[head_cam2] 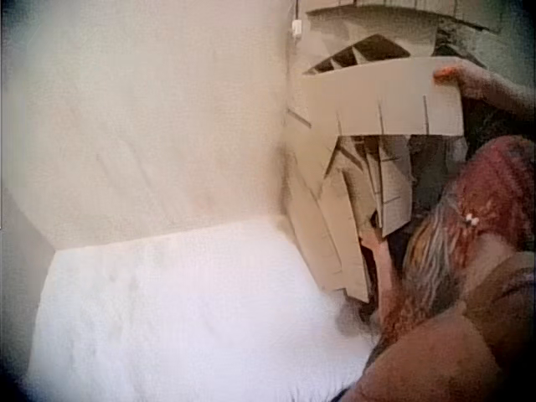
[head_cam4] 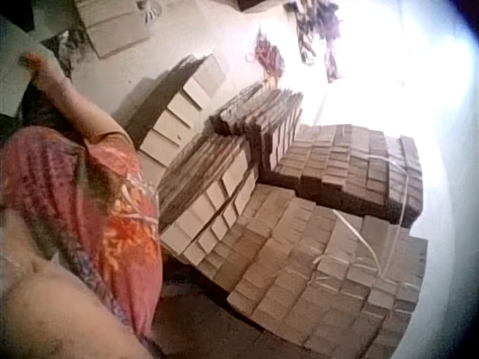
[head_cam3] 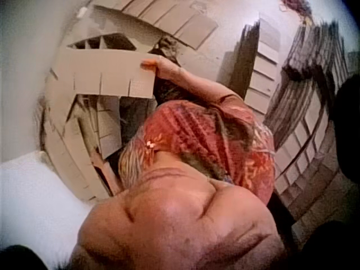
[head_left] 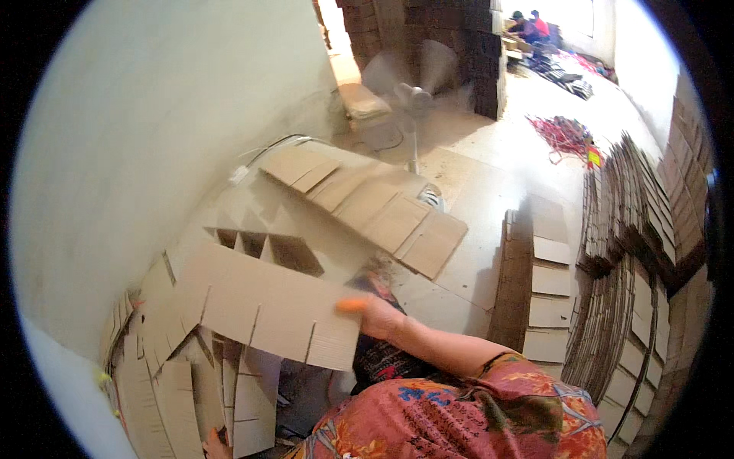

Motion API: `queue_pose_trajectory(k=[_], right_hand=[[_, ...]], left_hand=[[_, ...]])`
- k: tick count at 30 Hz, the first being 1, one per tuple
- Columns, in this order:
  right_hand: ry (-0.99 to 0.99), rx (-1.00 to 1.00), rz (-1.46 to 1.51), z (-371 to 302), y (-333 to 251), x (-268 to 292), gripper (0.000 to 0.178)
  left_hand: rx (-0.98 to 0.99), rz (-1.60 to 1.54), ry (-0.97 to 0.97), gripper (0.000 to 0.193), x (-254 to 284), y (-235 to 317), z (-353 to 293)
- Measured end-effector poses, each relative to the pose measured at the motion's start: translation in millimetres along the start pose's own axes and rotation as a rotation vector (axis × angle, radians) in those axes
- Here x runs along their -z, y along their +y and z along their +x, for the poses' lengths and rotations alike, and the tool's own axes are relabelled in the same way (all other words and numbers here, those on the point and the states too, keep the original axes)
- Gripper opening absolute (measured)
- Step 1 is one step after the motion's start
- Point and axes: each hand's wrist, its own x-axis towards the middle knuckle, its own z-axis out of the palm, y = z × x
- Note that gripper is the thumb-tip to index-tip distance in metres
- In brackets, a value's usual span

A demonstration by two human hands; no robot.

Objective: The person sits on the floor and folds pre-cut cardboard sheets into a multi-compartment structure. They repeatedly pick up flat cardboard pieces, fold along scored lines to form dividers, and stack the completed units.

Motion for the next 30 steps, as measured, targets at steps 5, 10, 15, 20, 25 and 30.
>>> queue_pose_trajectory(k=[5,10,15,20,25,30], right_hand=[[0.042,-0.155,0.376,-1,12,6,0.032],[0.056,-0.159,0.660,0,24,16,0.033],[0.054,-0.124,0.630,0,21,11,0.031],[0.081,-0.149,0.583,1,26,12,0.030],[0.078,-0.216,0.565,6,21,-3,0.031],[-0.055,0.197,-1.020,-22,32,21,0.027]], left_hand=[[0.137,-0.012,-0.283,0.028,14,0,13],[0.021,0.195,-0.322,0.037,-3,-5,15],[0.031,0.070,-0.350,0.057,-51,-45,29],[0.099,0.118,-0.491,0.050,-23,-22,32],[0.147,0.191,-0.366,0.052,9,-2,7],[-0.029,-0.040,-0.165,0.035,35,38,9]])
